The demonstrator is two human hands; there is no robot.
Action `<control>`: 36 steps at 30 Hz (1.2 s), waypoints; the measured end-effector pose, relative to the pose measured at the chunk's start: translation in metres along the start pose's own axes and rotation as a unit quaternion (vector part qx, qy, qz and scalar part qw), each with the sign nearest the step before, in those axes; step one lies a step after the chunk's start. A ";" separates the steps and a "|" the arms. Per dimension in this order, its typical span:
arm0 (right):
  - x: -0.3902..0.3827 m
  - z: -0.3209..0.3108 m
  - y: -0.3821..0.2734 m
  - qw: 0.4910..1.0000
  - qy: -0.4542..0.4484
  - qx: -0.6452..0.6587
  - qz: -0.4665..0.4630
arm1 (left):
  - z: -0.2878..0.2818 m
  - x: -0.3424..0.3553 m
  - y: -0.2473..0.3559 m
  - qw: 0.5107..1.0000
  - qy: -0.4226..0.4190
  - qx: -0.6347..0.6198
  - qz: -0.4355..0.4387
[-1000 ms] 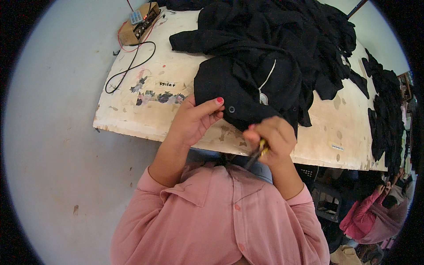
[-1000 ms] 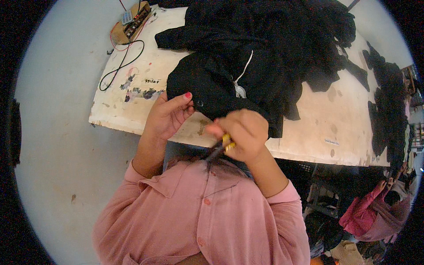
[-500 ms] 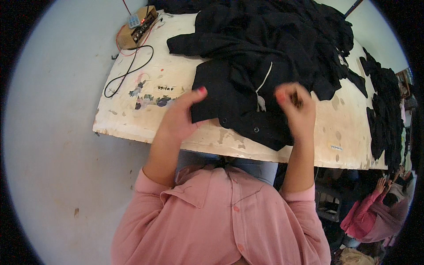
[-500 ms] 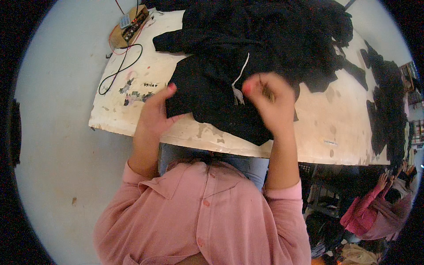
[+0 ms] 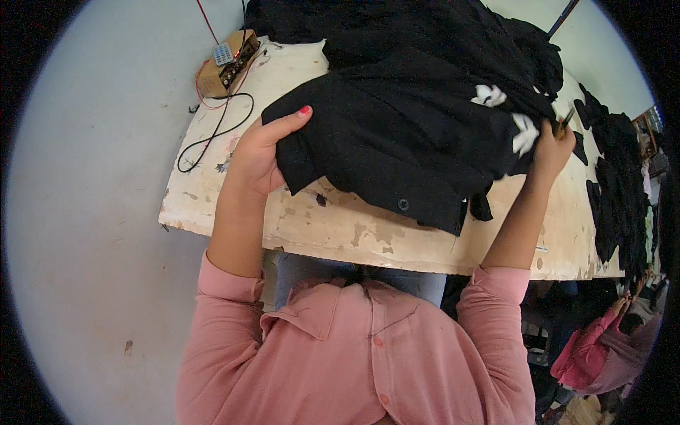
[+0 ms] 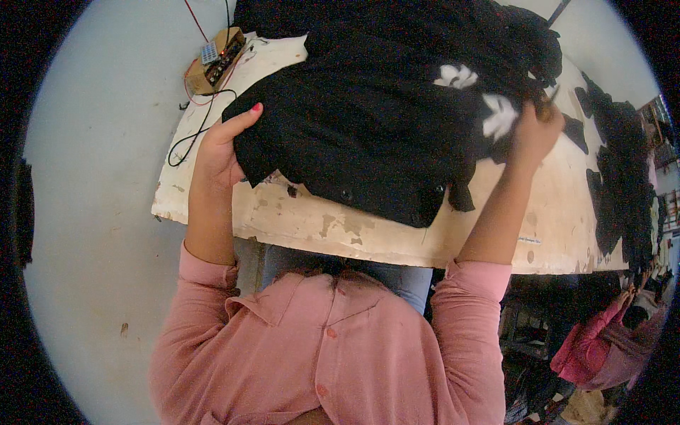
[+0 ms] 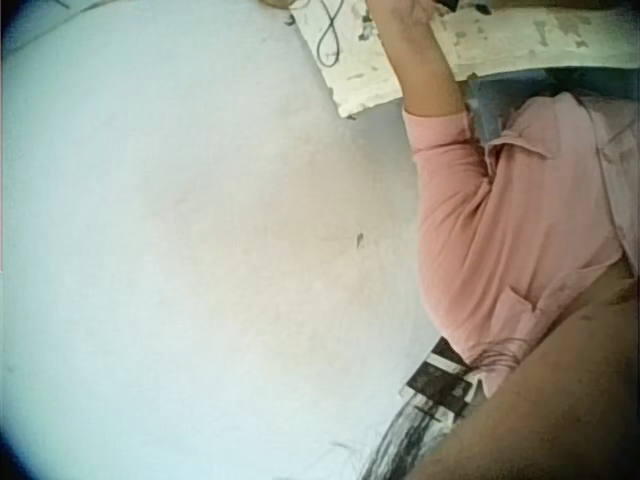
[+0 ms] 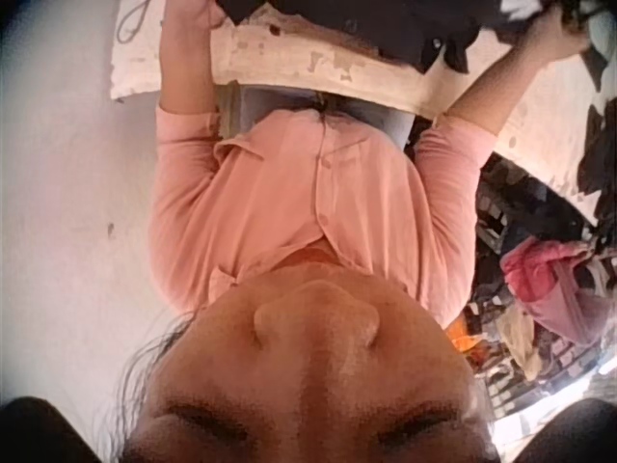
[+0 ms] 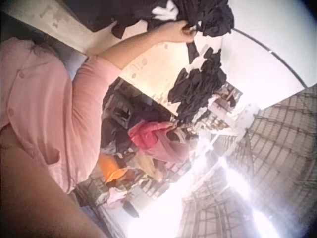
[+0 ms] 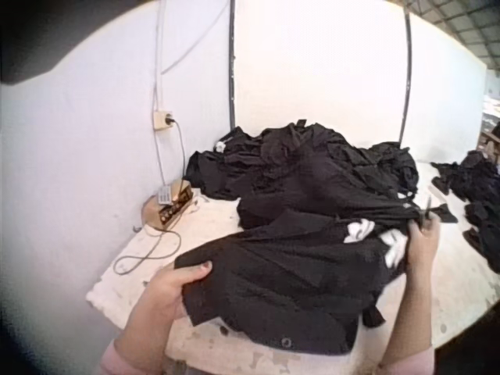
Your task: The person uses small scissors to cut a black fabric garment on a worktable, repeatedly trimming edges and small sections. The person repositions the garment several times to access different areas and continues cutting along seams and edges.
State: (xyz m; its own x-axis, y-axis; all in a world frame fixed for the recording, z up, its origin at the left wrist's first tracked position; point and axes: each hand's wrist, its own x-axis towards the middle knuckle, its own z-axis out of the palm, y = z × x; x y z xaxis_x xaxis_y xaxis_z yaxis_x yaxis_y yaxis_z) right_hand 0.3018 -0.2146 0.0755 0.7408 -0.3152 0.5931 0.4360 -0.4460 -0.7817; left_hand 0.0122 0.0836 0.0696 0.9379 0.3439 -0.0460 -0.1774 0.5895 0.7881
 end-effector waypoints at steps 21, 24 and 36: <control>-0.166 0.048 -0.096 0.830 -0.454 0.300 0.121 | 0.006 -0.021 -0.088 0.994 0.086 0.053 -0.034; -0.148 0.043 -0.097 0.823 -0.396 0.353 0.204 | -0.012 -0.037 -0.085 0.982 0.119 0.103 -0.105; -0.158 0.027 -0.087 0.851 -0.446 0.259 0.105 | 0.025 -0.009 -0.100 0.988 0.134 -0.041 -0.067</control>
State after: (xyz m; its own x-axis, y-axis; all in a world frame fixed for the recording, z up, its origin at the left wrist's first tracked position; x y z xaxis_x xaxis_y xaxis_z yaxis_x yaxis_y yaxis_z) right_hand 0.1603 -0.1036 0.0450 0.8224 0.5210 0.2287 0.2426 0.0426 -0.9692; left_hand 0.0286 0.0030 0.0063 0.8435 0.4338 -0.3168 -0.0908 0.6964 0.7119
